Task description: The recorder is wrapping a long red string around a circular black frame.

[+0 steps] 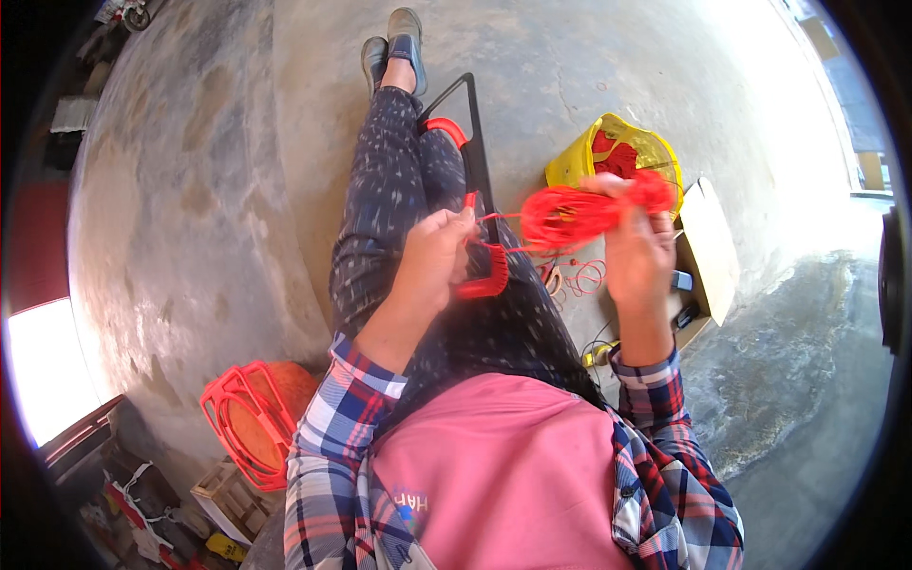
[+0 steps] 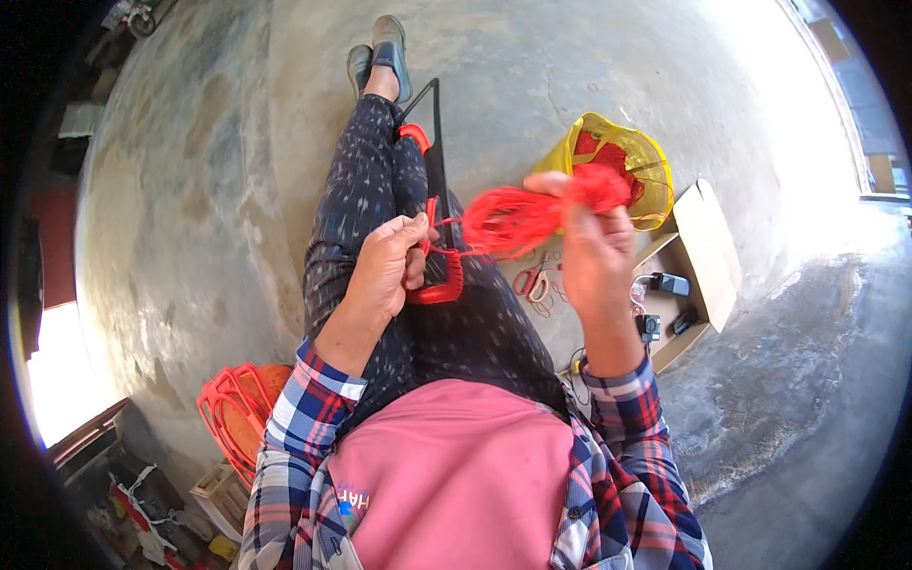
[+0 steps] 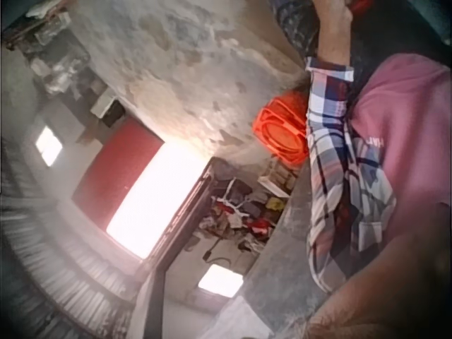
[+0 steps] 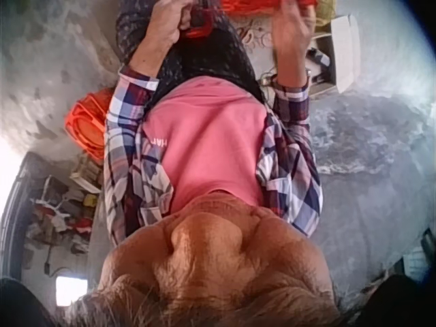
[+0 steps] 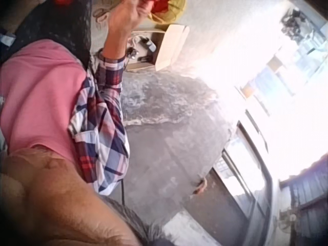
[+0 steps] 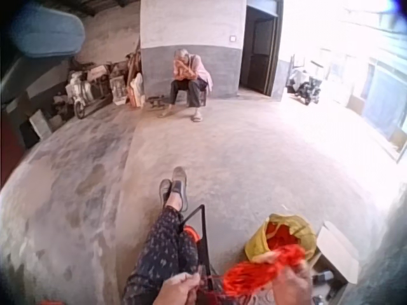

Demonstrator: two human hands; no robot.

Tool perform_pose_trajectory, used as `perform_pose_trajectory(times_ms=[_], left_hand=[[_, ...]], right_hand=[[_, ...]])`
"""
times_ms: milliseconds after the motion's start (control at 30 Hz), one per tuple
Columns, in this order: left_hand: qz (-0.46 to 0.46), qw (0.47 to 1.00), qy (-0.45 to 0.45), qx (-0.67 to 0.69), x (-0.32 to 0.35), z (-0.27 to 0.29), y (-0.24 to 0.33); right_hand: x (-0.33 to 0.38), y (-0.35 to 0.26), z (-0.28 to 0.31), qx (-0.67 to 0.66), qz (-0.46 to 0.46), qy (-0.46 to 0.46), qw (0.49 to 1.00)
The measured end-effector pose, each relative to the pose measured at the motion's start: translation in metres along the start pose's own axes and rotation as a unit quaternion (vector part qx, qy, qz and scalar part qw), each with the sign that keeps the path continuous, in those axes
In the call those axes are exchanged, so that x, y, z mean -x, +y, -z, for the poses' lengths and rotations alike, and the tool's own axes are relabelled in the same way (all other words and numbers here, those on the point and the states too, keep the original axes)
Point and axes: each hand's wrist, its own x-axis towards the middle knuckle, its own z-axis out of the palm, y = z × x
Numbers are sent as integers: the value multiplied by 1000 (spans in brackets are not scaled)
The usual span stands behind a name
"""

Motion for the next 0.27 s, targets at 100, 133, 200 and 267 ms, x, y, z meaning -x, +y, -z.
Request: perform_pose_trajectory(times_ms=[100, 133, 200, 267], left_hand=[[40, 998, 13, 37, 2, -16, 3], [38, 998, 14, 40, 0, -16, 1], [94, 995, -20, 18, -5, -15, -6], [86, 995, -39, 28, -7, -12, -9]], right_hand=[[8, -40, 3, -325, -75, -51, 941], [13, -47, 4, -353, -86, -102, 926], [32, -56, 6, -285, -106, -107, 947], [57, -68, 12, -207, -220, -128, 945]])
